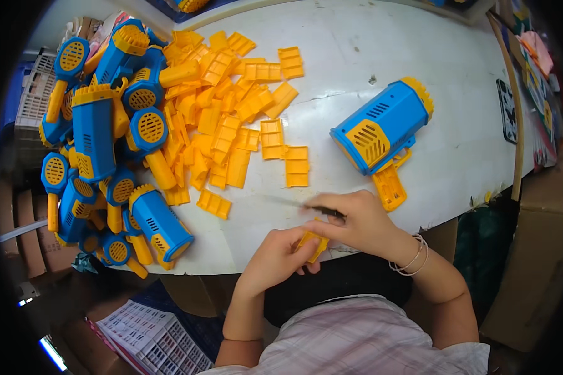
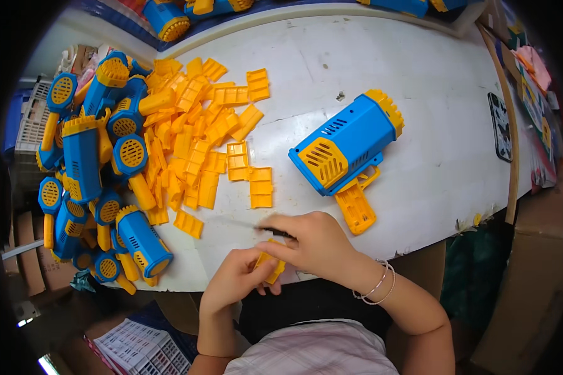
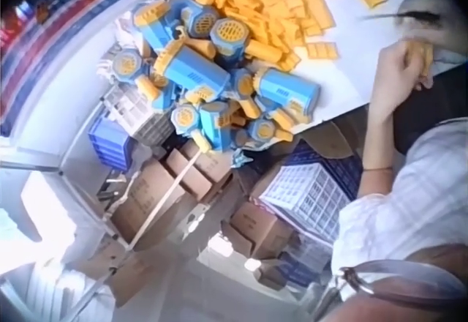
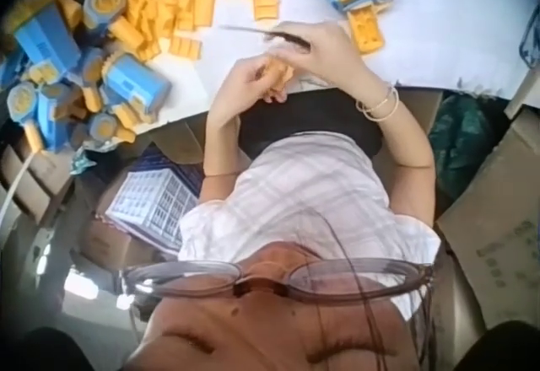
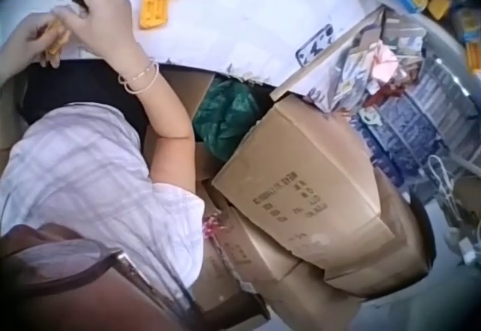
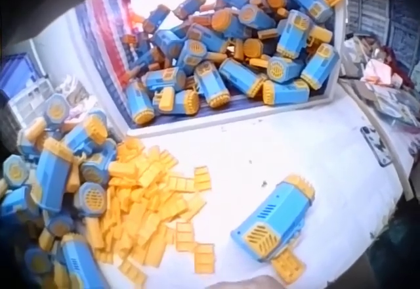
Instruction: Assembling blue and yellow toy bubble guns by trimming plastic parts and attaching components.
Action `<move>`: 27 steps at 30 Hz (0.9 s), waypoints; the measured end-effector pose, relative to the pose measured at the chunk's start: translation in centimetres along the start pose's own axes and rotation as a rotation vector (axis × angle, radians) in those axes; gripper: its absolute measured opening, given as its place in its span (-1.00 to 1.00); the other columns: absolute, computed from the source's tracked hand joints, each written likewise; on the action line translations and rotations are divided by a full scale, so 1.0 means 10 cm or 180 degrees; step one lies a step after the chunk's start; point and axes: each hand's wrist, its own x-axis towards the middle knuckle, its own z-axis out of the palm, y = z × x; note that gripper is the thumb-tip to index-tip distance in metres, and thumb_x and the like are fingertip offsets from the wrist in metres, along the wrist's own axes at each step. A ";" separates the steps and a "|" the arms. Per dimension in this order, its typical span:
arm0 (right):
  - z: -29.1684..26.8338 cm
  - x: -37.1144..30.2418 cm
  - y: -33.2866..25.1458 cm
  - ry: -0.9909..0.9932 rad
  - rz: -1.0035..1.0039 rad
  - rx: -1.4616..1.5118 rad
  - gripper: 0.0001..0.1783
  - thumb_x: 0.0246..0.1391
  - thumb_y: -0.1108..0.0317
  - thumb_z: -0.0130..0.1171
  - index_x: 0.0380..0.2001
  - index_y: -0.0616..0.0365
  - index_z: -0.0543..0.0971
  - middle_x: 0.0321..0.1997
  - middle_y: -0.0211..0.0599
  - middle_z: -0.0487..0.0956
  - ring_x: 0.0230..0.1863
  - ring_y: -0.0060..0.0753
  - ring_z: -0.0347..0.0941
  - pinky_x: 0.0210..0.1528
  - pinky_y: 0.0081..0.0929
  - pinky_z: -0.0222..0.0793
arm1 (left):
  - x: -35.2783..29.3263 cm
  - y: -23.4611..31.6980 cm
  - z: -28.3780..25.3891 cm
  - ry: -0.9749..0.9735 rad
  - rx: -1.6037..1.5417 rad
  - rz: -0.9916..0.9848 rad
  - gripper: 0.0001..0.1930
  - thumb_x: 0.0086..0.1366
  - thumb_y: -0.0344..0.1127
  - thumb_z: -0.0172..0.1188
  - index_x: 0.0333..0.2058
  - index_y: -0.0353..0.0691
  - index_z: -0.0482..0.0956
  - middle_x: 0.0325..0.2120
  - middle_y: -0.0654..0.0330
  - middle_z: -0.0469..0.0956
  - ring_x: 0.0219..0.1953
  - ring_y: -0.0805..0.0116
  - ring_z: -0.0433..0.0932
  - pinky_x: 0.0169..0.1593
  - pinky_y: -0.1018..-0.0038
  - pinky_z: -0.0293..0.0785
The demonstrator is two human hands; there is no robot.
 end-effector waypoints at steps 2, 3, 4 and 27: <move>0.11 -0.01 0.13 0.0354 -0.0447 0.0187 -0.76 -0.06 0.25 0.17 -0.35 0.16 0.50 -0.74 -0.27 0.40 -0.72 -0.41 0.39 -0.64 -0.59 0.23 | -0.02 0.01 0.02 0.0490 -0.0099 0.0140 -0.83 0.23 -0.32 -0.01 -0.37 -0.32 0.44 -0.66 0.23 0.45 -0.66 0.55 0.41 -0.58 0.68 0.34; 0.08 -0.04 0.07 0.0367 -0.0100 0.0134 -0.80 -0.03 0.30 0.15 -0.39 0.21 0.49 -0.71 -0.29 0.44 -0.68 -0.56 0.41 -0.61 -0.66 0.24 | -0.02 0.00 0.03 0.0975 -0.0172 0.0263 -0.82 0.24 -0.31 0.00 -0.36 -0.31 0.45 -0.62 0.25 0.45 -0.61 0.59 0.42 -0.53 0.69 0.35; 0.12 -0.05 0.05 0.0335 -0.0117 0.0130 -0.80 -0.03 0.30 0.15 -0.39 0.21 0.49 -0.71 -0.29 0.44 -0.68 -0.56 0.41 -0.61 -0.66 0.24 | 0.00 -0.01 0.06 0.1006 -0.0191 0.0265 -0.82 0.24 -0.31 0.00 -0.36 -0.31 0.45 -0.62 0.25 0.45 -0.61 0.59 0.42 -0.53 0.69 0.35; 0.04 -0.26 -0.08 -0.0132 0.0152 -0.0176 -0.83 0.07 0.43 -0.03 -0.22 0.14 0.41 -0.57 -0.17 0.48 -0.56 -0.19 0.46 -0.53 -0.45 0.32 | 0.17 -0.09 0.20 0.1389 0.0194 0.1001 -0.86 0.19 -0.41 -0.01 -0.44 -0.39 0.42 -0.67 0.08 0.50 -0.59 0.35 0.52 -0.48 0.51 0.38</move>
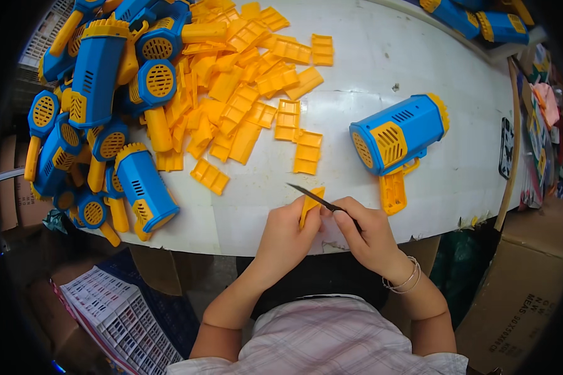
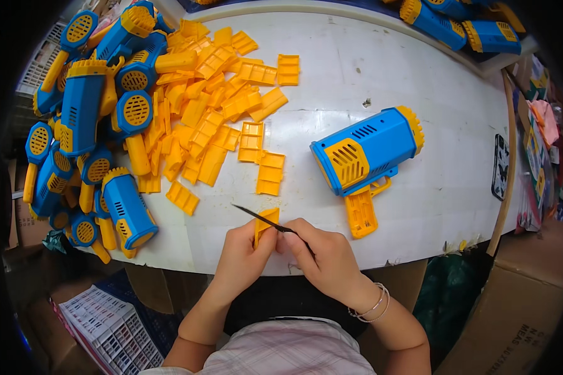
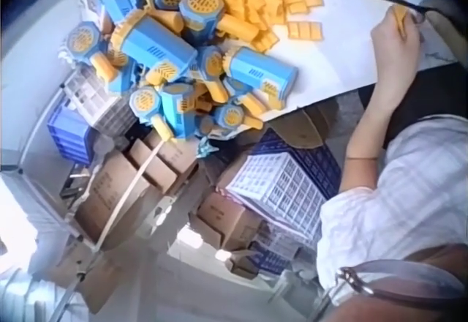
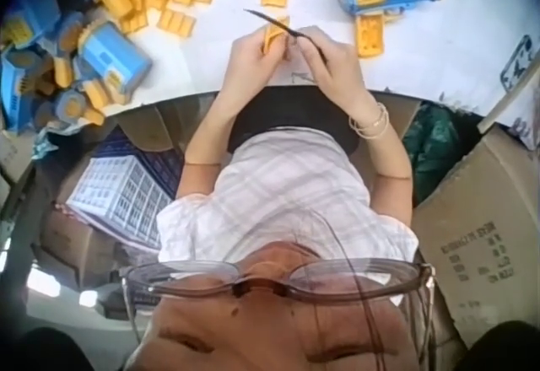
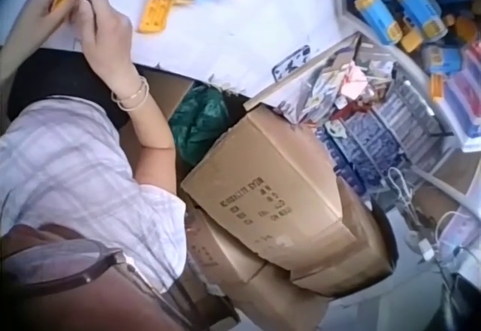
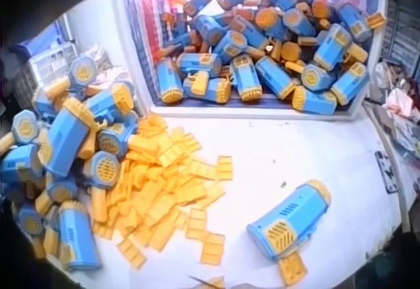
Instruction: Assembling blue and yellow toy bubble guns by trimming plastic parts and attaching components.
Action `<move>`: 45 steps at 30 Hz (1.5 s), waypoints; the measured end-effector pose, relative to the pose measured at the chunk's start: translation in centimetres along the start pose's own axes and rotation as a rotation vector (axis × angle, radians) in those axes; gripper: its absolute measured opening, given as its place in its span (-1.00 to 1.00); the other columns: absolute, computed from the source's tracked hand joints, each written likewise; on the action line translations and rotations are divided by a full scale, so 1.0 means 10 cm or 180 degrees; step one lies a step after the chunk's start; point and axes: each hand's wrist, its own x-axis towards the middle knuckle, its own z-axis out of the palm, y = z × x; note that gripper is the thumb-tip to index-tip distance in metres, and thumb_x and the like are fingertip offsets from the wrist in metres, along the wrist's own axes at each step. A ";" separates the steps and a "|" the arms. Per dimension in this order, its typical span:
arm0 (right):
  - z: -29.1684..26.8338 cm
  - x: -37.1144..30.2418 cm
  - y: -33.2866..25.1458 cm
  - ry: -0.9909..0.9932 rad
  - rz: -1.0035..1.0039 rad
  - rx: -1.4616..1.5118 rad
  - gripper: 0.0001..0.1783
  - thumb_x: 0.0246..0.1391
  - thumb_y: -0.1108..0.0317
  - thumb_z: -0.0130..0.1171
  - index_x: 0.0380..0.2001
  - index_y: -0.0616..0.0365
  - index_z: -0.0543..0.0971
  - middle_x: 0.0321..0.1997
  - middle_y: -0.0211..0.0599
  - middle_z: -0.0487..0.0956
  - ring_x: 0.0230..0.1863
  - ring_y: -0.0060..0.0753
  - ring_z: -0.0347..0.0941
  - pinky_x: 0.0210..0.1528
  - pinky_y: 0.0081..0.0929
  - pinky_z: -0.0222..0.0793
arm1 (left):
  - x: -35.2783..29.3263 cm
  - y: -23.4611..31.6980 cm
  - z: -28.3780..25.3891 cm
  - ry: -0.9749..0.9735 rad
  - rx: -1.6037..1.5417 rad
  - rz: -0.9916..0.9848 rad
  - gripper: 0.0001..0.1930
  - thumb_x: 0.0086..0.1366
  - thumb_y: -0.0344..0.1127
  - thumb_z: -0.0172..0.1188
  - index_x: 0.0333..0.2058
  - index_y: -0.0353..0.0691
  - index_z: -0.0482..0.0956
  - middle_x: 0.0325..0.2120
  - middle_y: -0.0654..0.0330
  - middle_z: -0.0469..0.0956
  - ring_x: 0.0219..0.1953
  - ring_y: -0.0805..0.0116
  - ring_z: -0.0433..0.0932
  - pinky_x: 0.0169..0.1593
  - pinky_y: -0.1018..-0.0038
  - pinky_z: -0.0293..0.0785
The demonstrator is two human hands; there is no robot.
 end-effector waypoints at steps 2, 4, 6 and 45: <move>0.04 0.00 -0.01 0.0191 -0.0054 0.0456 -0.81 0.09 0.48 -0.10 -0.21 0.25 0.39 -0.54 -0.22 0.42 -0.58 -0.41 0.35 -0.48 -0.58 0.26 | -0.02 -0.01 0.00 0.0043 -0.0038 -0.0042 -0.85 0.19 -0.40 -0.02 -0.44 -0.39 0.43 -0.66 0.07 0.49 -0.59 0.31 0.52 -0.49 0.50 0.38; 0.06 -0.02 0.00 0.0172 0.0002 0.0637 -0.79 0.09 0.50 -0.12 -0.18 0.26 0.37 -0.51 -0.21 0.43 -0.55 -0.41 0.36 -0.46 -0.58 0.26 | -0.02 -0.01 0.00 0.0082 -0.0081 -0.0080 -0.84 0.20 -0.39 -0.03 -0.44 -0.38 0.43 -0.66 0.06 0.49 -0.59 0.27 0.52 -0.49 0.48 0.38; 0.05 -0.03 0.01 0.0140 0.0050 0.0824 -0.76 0.09 0.52 -0.13 -0.15 0.27 0.36 -0.48 -0.21 0.43 -0.52 -0.41 0.36 -0.43 -0.58 0.27 | -0.02 0.02 -0.01 0.0086 -0.0229 -0.0311 -0.84 0.19 -0.43 -0.02 -0.50 -0.37 0.47 -0.67 0.26 0.47 -0.59 0.60 0.40 -0.50 0.64 0.30; -0.08 0.12 0.14 0.0624 -0.0095 -0.1322 -0.84 0.02 0.38 0.02 -0.52 0.19 0.29 -0.76 -0.12 0.35 -0.68 -0.03 0.35 -0.68 -0.28 0.23 | -0.16 0.10 0.03 0.0726 0.1563 0.0914 -0.97 0.05 -0.49 0.07 -0.48 -0.29 0.46 -0.76 0.03 0.39 -0.74 0.11 0.41 -0.66 0.36 0.30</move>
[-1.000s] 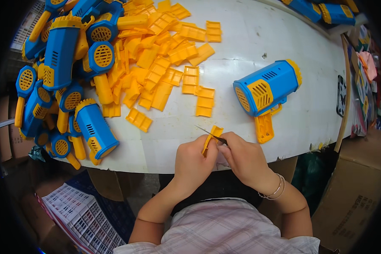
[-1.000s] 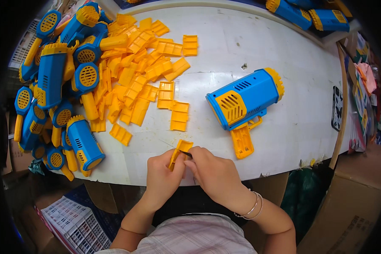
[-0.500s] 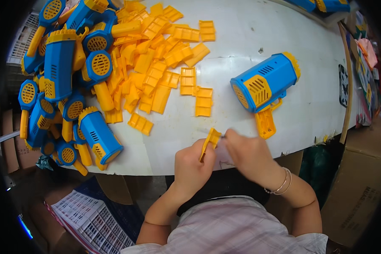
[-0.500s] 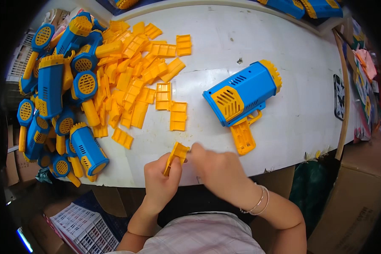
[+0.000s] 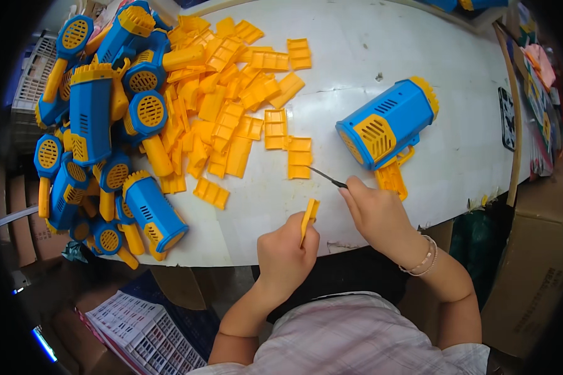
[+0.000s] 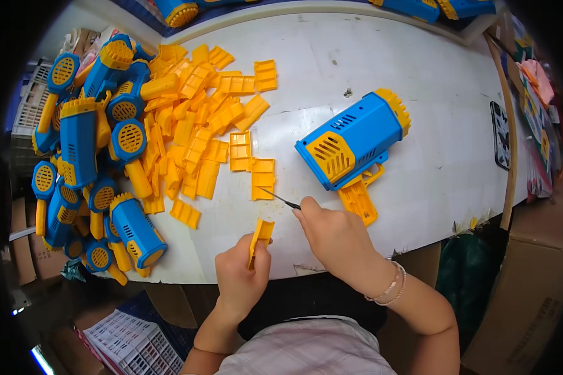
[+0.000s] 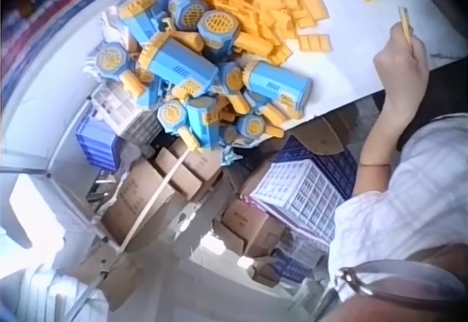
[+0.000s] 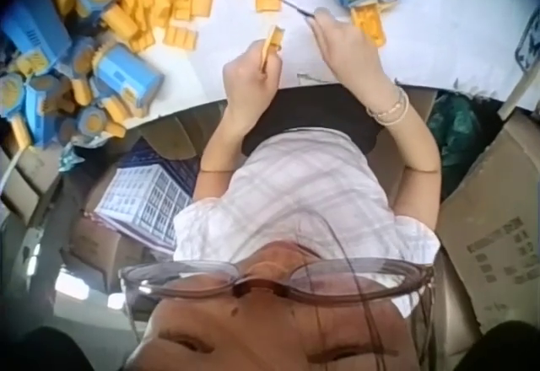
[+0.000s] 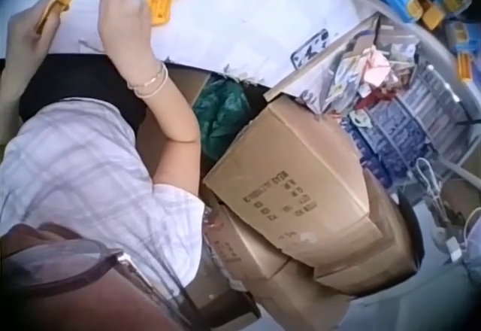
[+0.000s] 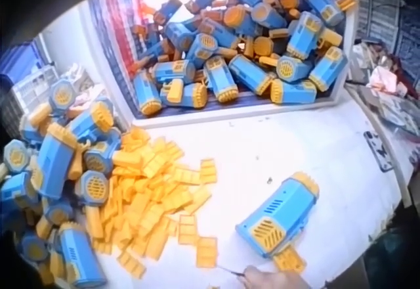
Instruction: Assembling blue and yellow toy bubble guns by trimming plastic parts and attaching components.
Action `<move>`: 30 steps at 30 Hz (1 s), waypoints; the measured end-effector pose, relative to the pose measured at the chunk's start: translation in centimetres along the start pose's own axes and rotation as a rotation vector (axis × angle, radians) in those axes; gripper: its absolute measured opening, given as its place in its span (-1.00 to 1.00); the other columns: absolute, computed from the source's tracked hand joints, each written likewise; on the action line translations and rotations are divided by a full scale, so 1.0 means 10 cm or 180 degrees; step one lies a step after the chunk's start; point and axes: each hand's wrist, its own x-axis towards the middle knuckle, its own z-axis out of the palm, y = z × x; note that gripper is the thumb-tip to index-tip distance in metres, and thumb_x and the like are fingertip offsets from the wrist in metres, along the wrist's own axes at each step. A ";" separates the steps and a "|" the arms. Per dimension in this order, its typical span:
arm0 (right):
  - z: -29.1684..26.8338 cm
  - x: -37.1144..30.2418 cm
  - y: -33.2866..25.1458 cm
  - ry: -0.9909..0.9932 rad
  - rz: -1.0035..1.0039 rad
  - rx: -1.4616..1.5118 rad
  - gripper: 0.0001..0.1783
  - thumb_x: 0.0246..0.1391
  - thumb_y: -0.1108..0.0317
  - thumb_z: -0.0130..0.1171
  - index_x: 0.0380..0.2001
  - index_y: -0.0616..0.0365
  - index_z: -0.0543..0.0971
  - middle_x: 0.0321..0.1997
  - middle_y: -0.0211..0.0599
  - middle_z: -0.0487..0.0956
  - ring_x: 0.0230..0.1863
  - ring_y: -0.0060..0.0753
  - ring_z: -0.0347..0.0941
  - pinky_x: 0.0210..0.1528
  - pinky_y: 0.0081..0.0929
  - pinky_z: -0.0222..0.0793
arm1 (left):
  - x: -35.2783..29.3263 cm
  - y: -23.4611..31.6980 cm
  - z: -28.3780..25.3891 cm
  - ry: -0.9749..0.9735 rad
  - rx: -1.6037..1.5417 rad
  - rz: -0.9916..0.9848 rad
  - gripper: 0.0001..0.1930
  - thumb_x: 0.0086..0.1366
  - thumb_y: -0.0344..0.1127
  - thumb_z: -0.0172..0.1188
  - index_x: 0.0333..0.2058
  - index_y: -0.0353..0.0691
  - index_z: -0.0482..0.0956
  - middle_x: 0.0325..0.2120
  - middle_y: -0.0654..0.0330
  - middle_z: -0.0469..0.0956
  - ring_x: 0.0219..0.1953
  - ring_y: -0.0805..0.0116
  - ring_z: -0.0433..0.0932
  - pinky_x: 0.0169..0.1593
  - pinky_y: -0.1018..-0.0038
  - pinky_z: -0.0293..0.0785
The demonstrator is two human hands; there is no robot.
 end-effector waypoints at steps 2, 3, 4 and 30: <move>-0.01 -0.10 -0.08 -0.0227 -0.0385 0.0117 -0.84 0.02 0.37 0.01 -0.50 0.18 0.29 -0.75 -0.10 0.36 -0.68 -0.03 0.35 -0.68 -0.27 0.24 | 0.04 -0.02 0.00 -0.0052 0.0020 0.0119 -0.96 0.06 -0.49 0.06 -0.47 -0.29 0.46 -0.76 0.03 0.39 -0.73 0.11 0.42 -0.65 0.36 0.30; -0.01 -0.12 -0.17 -0.0342 -0.0387 0.0174 -0.85 0.02 0.38 -0.01 -0.51 0.19 0.29 -0.74 -0.09 0.36 -0.68 -0.02 0.36 -0.67 -0.25 0.25 | 0.04 -0.02 0.00 -0.0109 0.0036 0.0228 -0.95 0.06 -0.49 0.06 -0.46 -0.30 0.46 -0.76 0.02 0.40 -0.72 0.11 0.43 -0.65 0.37 0.31; -0.02 -0.13 -0.22 -0.0455 -0.0389 0.0232 -0.87 0.03 0.40 -0.03 -0.51 0.19 0.29 -0.73 -0.08 0.36 -0.67 -0.01 0.36 -0.66 -0.24 0.26 | 0.02 -0.03 0.00 -0.0121 0.0039 0.0228 -0.95 0.06 -0.49 0.06 -0.46 -0.30 0.46 -0.76 0.02 0.40 -0.72 0.11 0.43 -0.65 0.37 0.31; 0.04 -0.14 -0.16 -0.0160 -0.0368 0.0361 -0.88 0.01 0.41 -0.02 -0.51 0.17 0.28 -0.73 -0.13 0.37 -0.66 -0.05 0.38 -0.67 -0.27 0.26 | 0.06 -0.07 -0.01 -0.0395 -0.0841 -0.0650 -0.86 0.16 -0.45 -0.02 -0.49 -0.35 0.51 -0.78 0.08 0.40 -0.76 0.35 0.38 -0.64 0.50 0.26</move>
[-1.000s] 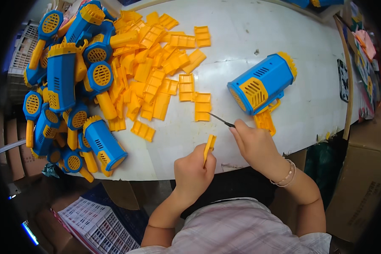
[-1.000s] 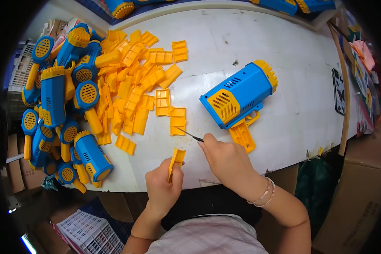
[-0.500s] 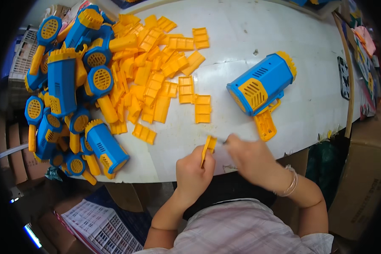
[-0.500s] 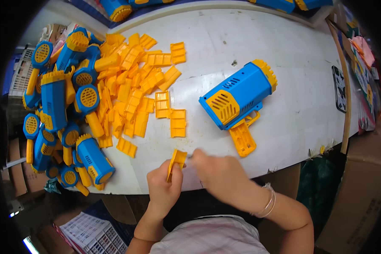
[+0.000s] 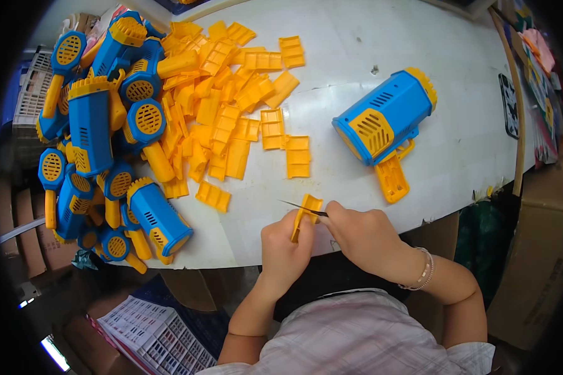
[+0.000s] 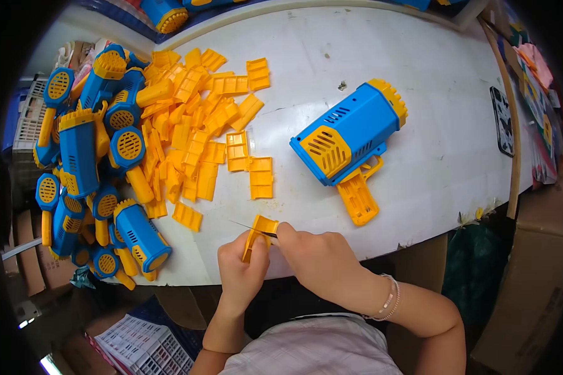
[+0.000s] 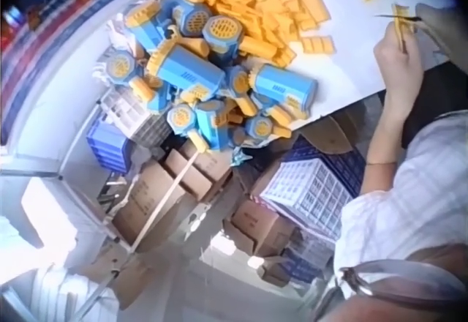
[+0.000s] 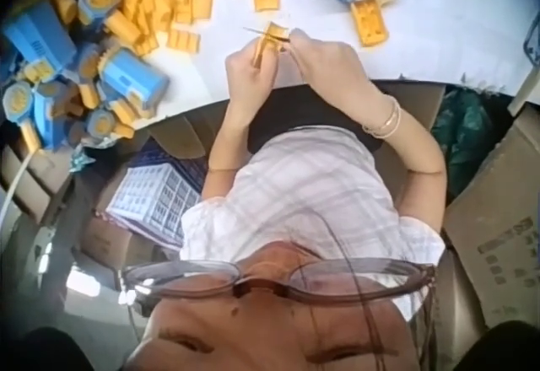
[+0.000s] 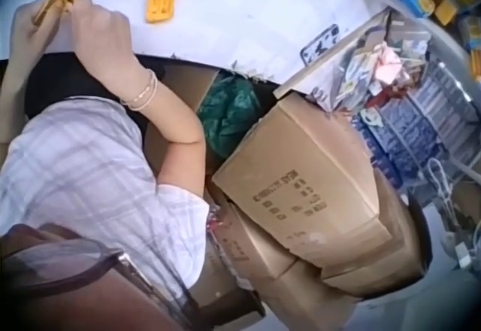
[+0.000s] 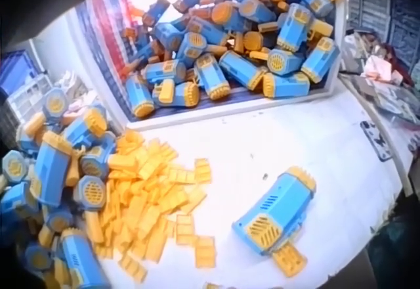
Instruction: Assembling blue and yellow toy bubble guns by trimming plastic parts and attaching components.
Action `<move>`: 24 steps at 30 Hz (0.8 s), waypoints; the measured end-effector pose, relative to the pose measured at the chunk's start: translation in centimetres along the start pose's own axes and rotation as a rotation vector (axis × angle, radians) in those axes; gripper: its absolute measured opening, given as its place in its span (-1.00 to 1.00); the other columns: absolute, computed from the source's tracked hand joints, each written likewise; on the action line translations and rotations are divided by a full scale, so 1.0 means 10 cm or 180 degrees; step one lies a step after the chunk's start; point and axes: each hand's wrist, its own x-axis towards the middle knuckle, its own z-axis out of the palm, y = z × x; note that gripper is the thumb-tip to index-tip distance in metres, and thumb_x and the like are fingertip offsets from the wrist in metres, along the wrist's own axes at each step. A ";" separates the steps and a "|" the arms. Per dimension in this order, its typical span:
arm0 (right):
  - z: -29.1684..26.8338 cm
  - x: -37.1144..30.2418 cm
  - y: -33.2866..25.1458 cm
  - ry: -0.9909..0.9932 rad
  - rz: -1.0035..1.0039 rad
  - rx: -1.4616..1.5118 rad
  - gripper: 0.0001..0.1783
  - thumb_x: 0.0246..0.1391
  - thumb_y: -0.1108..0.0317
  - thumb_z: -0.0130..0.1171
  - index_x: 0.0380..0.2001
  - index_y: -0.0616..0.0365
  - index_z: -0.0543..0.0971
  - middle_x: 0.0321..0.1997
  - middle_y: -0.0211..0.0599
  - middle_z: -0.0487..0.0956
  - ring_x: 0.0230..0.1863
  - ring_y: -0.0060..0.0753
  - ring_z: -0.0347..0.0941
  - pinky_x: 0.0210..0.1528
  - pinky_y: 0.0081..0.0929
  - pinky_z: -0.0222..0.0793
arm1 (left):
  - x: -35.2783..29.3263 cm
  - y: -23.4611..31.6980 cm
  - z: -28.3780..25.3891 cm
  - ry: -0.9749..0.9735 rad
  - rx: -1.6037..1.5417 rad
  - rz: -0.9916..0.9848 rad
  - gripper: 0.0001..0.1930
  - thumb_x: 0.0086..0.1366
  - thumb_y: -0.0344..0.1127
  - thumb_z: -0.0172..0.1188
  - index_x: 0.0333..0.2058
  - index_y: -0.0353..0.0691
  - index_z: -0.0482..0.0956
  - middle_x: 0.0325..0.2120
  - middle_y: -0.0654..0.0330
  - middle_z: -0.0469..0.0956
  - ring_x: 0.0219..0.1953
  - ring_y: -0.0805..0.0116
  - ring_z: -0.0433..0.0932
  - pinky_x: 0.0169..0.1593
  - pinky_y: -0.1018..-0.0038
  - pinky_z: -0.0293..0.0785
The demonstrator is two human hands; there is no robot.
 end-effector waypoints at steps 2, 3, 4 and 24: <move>0.07 0.02 0.06 -0.0129 0.0191 -0.0183 -0.88 0.02 0.41 -0.03 -0.51 0.18 0.28 -0.70 -0.11 0.38 -0.65 -0.03 0.38 -0.66 -0.26 0.26 | -0.05 -0.01 0.00 -0.0050 -0.0036 -0.0115 -0.85 0.16 -0.45 -0.02 -0.50 -0.35 0.51 -0.79 0.09 0.39 -0.76 0.38 0.38 -0.64 0.51 0.25; 0.06 0.03 0.07 -0.0123 0.0178 -0.0179 -0.88 0.02 0.41 -0.03 -0.51 0.18 0.28 -0.70 -0.11 0.38 -0.65 -0.03 0.38 -0.66 -0.26 0.26 | -0.06 -0.02 -0.01 -0.0085 -0.0069 -0.0236 -0.84 0.17 -0.45 -0.03 -0.51 -0.35 0.51 -0.79 0.09 0.38 -0.76 0.42 0.37 -0.64 0.52 0.24; 0.04 0.02 0.08 -0.0100 0.0162 -0.0079 -0.88 0.01 0.41 -0.03 -0.51 0.18 0.28 -0.71 -0.11 0.39 -0.65 -0.03 0.38 -0.66 -0.25 0.26 | -0.04 -0.02 -0.01 -0.0074 -0.0061 -0.0231 -0.84 0.17 -0.45 -0.03 -0.51 -0.35 0.51 -0.79 0.09 0.38 -0.76 0.42 0.37 -0.64 0.52 0.24; -0.12 0.23 -0.03 0.0425 0.0297 0.1776 -0.73 -0.10 0.39 0.20 -0.26 0.21 0.51 -0.64 -0.38 0.36 -0.64 -0.63 0.22 -0.61 -0.66 0.09 | -0.09 0.05 -0.01 0.0010 0.0279 0.0349 -0.89 0.14 -0.45 0.02 -0.48 -0.33 0.51 -0.73 0.11 0.44 -0.72 0.31 0.43 -0.59 0.50 0.30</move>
